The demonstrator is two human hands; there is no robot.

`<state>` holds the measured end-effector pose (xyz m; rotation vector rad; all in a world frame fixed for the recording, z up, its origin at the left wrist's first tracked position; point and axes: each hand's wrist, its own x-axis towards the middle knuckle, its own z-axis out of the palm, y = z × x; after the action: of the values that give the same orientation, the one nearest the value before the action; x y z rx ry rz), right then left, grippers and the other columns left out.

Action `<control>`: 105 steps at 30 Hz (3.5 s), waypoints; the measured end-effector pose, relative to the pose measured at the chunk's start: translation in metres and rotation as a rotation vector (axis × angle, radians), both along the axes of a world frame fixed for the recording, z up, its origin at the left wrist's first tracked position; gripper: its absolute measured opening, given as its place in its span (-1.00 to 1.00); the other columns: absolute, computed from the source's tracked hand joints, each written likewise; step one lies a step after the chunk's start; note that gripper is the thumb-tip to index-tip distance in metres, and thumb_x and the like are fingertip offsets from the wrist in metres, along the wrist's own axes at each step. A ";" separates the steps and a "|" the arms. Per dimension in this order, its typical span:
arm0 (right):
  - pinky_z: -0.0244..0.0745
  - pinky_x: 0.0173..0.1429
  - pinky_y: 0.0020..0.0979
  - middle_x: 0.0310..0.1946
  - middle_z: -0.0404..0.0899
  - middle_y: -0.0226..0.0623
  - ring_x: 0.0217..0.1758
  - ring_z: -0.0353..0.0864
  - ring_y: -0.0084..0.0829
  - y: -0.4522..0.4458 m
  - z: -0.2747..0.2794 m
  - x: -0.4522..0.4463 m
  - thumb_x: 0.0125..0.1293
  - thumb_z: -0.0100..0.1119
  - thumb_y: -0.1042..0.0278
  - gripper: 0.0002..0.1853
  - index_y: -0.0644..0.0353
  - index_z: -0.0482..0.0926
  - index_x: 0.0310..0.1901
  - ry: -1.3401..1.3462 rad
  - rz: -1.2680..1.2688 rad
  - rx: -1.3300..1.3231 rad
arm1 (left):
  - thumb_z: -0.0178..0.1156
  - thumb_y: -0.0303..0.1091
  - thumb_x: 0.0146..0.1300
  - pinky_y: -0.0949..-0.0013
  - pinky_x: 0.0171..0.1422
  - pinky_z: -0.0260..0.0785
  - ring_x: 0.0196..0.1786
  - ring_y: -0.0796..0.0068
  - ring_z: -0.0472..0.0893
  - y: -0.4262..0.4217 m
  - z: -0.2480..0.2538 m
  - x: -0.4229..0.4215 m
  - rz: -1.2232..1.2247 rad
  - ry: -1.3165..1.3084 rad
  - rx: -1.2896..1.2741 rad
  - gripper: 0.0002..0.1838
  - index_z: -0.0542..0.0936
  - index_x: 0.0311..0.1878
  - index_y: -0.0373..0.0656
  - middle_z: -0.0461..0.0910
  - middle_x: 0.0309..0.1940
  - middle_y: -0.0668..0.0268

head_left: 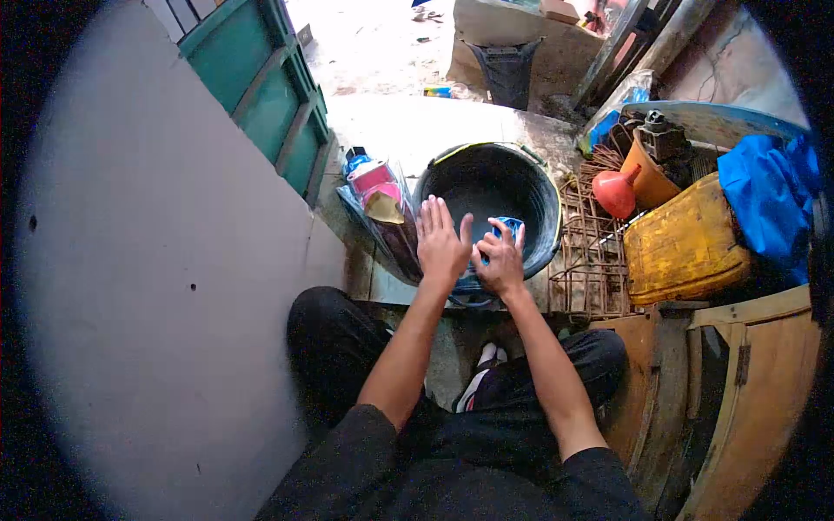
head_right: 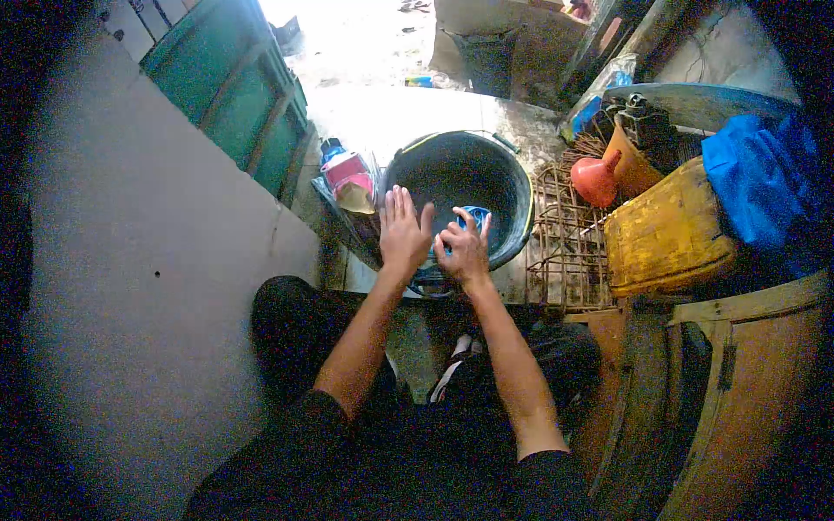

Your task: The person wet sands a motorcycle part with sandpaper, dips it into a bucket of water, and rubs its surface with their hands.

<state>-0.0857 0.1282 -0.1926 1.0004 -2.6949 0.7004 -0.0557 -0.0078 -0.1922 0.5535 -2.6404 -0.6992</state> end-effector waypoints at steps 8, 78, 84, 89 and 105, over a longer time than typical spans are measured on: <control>-0.27 0.49 0.42 -0.23 0.58 -0.40 0.41 0.29 -0.23 0.001 0.000 0.001 0.25 0.14 0.14 -0.77 0.08 0.63 -0.44 0.054 0.021 0.009 | -0.12 0.08 0.48 0.02 0.62 -0.13 0.54 -0.09 0.12 0.034 -0.013 0.053 -0.050 0.090 -0.019 -0.23 0.22 0.42 -0.50 0.15 0.47 -0.18; -0.28 0.56 0.31 -0.27 0.61 -0.39 0.39 0.32 -0.27 -0.005 0.008 0.006 0.23 0.16 0.20 -0.78 0.08 0.65 -0.49 0.118 0.010 -0.018 | 0.06 -0.15 0.37 0.01 0.63 -0.14 0.58 -0.17 -0.01 0.058 -0.010 0.103 -0.024 -0.069 0.025 -0.18 0.02 0.49 -0.51 -0.07 0.53 -0.25; -0.28 0.53 0.38 -0.24 0.62 -0.39 0.40 0.31 -0.26 -0.002 -0.004 0.002 0.22 0.16 0.14 -0.78 0.05 0.66 -0.46 0.137 -0.004 -0.013 | -0.03 -0.05 0.42 0.06 0.63 -0.13 0.56 -0.11 0.08 0.017 -0.007 0.024 0.071 0.074 -0.062 -0.25 0.16 0.45 -0.49 0.08 0.50 -0.18; -0.29 0.53 0.38 -0.27 0.61 -0.39 0.40 0.30 -0.26 -0.003 0.001 0.001 0.25 0.15 0.12 -0.75 0.05 0.66 -0.46 0.108 0.006 0.012 | -0.08 -0.01 0.46 0.03 0.63 -0.14 0.57 -0.11 0.05 0.030 -0.009 0.056 -0.026 0.090 -0.023 -0.25 0.15 0.46 -0.49 0.07 0.50 -0.19; -0.27 0.56 0.31 -0.25 0.61 -0.40 0.40 0.30 -0.26 -0.005 0.006 0.006 0.20 0.18 0.17 -0.80 0.06 0.66 -0.45 0.101 -0.002 0.022 | -0.22 0.17 0.49 0.01 0.65 -0.26 0.59 -0.14 -0.05 0.053 -0.016 0.085 -0.045 0.044 0.030 -0.12 0.06 0.46 -0.56 -0.04 0.52 -0.26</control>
<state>-0.0797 0.1234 -0.1864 1.0093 -2.6216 0.6046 0.0288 0.0457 -0.2079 0.4828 -2.6129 -0.7566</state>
